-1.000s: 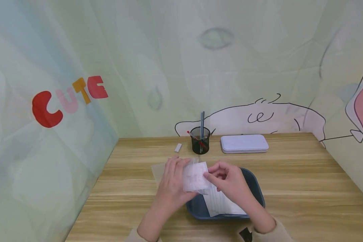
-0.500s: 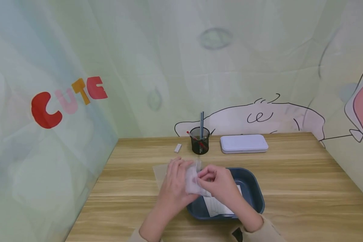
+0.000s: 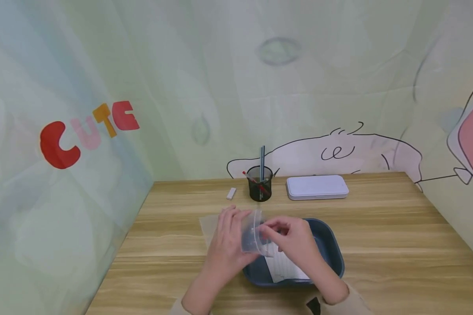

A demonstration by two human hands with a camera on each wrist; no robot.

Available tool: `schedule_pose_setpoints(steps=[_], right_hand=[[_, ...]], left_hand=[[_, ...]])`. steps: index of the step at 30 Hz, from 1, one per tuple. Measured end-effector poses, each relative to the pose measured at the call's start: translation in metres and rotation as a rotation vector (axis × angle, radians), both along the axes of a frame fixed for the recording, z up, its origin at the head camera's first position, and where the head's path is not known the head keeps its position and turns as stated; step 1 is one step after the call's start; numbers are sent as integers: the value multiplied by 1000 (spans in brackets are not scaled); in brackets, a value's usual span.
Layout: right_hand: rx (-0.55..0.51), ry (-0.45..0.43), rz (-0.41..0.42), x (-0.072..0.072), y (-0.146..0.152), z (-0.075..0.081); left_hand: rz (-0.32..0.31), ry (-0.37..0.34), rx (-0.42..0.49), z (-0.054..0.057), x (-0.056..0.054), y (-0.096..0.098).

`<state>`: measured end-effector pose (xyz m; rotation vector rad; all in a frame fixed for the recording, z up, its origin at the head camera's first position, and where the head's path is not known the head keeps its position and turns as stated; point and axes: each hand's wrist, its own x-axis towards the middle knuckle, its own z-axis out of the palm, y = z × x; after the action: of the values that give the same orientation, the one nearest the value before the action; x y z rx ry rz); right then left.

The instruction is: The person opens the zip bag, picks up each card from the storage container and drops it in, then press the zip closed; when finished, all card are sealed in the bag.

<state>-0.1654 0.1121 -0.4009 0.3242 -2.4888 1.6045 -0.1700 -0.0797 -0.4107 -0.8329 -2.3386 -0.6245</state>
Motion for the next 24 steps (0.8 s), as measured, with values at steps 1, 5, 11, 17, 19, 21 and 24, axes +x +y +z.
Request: schedule_pose_setpoints(steps=[1,5,11,17,19,21,24], right_hand=[[-14,8,-24,-1,5,0],[143,52,-136,-6,28,-6],[611,-101,-75,-10,57,-23],[845,-229,42,-11,65,-45],[849,-232,46,-12,65,-51],[848,-233,40,-14,64,-55],[855,-228,38,-15,64,-60]], left_hand=[[7,-2,-2,0,0,0],[40,-26,-6,1,0,-3],[47,-37,8,1,-1,-5],[54,-37,5,1,0,-6],[55,-40,4,1,0,-6],[56,-42,3,1,0,-6],[57,-46,5,2,0,-6]])
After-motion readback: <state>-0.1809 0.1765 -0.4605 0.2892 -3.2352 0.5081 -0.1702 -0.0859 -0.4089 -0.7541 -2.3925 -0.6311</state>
